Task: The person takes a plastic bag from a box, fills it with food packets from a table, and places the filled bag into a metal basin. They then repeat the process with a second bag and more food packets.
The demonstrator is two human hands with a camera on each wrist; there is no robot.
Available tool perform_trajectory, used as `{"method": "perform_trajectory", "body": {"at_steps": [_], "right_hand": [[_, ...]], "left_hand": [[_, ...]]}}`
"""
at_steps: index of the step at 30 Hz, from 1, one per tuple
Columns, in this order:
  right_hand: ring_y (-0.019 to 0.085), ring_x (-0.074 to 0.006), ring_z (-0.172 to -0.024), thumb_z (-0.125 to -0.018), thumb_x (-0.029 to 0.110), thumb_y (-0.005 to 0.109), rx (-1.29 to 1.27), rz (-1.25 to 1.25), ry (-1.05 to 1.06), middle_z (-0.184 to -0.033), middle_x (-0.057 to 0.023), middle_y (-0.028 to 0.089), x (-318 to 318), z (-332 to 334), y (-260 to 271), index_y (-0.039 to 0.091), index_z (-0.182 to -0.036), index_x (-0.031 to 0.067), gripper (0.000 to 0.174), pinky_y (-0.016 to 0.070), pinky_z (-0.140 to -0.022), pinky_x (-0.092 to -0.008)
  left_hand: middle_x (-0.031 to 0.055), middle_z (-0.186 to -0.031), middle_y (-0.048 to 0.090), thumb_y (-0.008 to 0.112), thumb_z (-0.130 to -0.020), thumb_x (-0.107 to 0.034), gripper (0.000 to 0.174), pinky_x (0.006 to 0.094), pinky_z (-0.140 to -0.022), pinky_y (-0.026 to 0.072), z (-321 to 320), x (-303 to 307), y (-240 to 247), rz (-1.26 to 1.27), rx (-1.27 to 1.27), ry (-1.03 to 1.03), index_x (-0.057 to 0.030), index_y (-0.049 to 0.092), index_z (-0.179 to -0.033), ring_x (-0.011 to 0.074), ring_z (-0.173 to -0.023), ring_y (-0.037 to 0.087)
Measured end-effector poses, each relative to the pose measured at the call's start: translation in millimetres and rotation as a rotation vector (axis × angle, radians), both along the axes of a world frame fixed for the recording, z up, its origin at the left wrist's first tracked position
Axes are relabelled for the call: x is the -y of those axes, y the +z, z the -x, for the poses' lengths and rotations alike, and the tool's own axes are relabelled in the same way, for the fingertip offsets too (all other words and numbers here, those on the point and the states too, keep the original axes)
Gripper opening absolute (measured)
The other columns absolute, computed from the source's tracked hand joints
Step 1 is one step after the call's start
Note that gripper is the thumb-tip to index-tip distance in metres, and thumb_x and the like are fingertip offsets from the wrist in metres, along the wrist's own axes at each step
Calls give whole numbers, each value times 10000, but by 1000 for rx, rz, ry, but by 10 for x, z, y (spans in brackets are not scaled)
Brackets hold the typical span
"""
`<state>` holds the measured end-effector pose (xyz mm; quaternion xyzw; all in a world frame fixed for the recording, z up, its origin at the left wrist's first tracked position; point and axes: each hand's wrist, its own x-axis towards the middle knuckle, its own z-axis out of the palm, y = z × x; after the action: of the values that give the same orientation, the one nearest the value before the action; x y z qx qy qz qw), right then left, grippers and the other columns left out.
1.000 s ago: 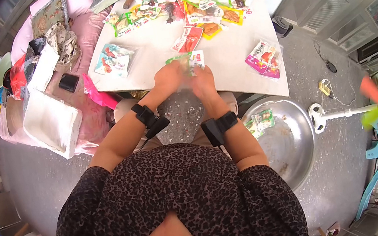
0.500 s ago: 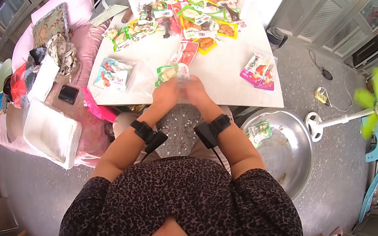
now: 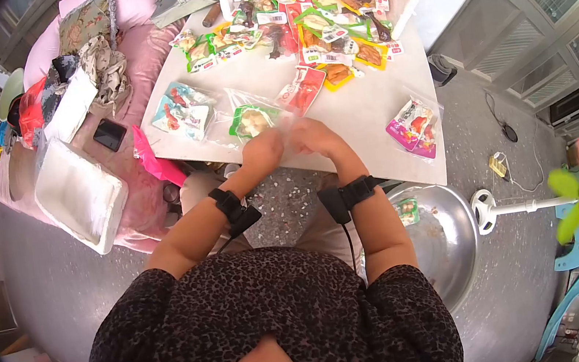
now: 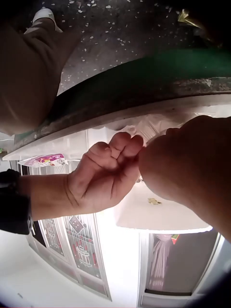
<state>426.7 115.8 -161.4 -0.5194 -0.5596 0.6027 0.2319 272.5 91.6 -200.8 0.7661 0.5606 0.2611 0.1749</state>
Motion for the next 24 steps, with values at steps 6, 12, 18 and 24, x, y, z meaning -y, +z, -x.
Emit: {"method": "perform_trajectory", "body": {"at_steps": [6,12,18,24], "right_hand": [[545,-157,-693,-720,183,509,223,-396,-13,-756,-62,565,-778,-112,-7,522,-840,34,192,437,-602,-269],[538,-261,-808,-710,168,526,404,-856,127,-849,-131,564,-1570,691,-109,507,-914,33,245,422,-696,-330],[477,-289,-929,-692,186,541,701,-1113,308,-965,-137,511,-1998,1465,-302,485,-981,72,316,407,-742,-383],[395,-275,-1044,-694,262,551,827,-1003,162,-1097,-117,418,-2273,1780,-322,493,-993,91,349,378,-798,-406]], "left_hand": [[132,-682,507,481,-688,-118,71,414,-537,403,26,25,-138,-209,74,-64,-58,485,-727,314,-641,510],[109,-656,491,518,-654,-103,121,388,-533,407,59,42,-152,-359,168,-89,-50,503,-762,295,-617,507],[94,-673,489,540,-633,-106,166,368,-546,410,106,26,-165,-381,183,-130,-47,515,-787,270,-629,509],[85,-668,482,541,-630,-95,178,356,-541,408,115,3,-190,-420,229,-152,-37,512,-796,259,-618,502]]}}
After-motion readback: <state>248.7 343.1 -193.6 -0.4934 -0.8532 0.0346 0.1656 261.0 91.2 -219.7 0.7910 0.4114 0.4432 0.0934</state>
